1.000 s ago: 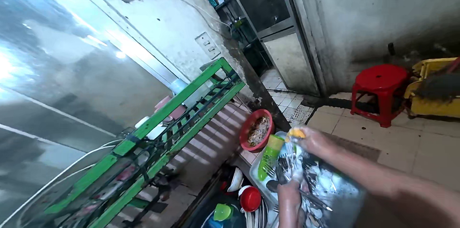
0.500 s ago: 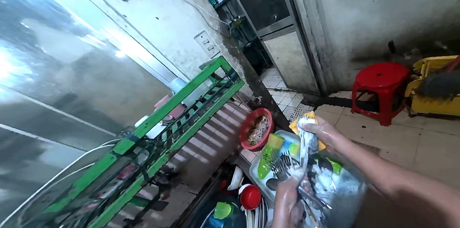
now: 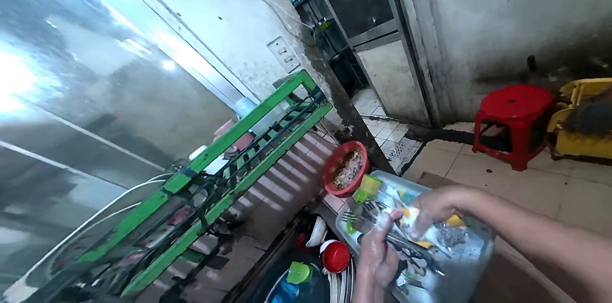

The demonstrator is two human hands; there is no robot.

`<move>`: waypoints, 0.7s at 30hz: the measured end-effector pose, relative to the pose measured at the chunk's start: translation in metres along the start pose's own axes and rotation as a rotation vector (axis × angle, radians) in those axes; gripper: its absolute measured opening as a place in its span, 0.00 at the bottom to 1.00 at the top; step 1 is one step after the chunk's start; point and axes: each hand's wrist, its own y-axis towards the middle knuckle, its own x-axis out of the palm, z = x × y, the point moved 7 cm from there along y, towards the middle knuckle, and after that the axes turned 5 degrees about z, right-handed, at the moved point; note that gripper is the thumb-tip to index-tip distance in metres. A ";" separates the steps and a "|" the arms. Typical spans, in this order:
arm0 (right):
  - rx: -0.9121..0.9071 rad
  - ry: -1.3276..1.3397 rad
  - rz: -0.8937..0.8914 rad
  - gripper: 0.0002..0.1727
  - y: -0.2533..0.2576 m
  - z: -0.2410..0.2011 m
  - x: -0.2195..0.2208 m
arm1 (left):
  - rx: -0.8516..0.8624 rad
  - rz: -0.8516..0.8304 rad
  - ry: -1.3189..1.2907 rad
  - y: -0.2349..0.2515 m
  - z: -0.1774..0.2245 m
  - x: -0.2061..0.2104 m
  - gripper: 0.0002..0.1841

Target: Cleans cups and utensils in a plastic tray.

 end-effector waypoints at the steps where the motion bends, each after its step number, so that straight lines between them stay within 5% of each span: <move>1: 0.015 -0.094 -0.041 0.26 0.000 -0.007 0.009 | -0.040 -0.031 0.033 -0.002 -0.003 0.004 0.12; 9: 0.077 -0.366 -0.125 0.47 -0.006 0.019 0.044 | -0.059 0.137 -0.204 0.032 0.015 -0.018 0.10; 12: 0.141 -0.195 0.145 0.39 -0.009 0.037 0.009 | -0.095 0.236 -0.049 0.032 0.021 -0.026 0.11; 17: -0.074 0.604 0.512 0.34 -0.014 0.017 -0.035 | -0.263 0.122 0.142 0.011 -0.009 0.007 0.10; 21: -0.073 0.496 0.716 0.32 -0.014 0.008 -0.046 | -0.269 0.076 0.220 0.003 -0.014 0.023 0.11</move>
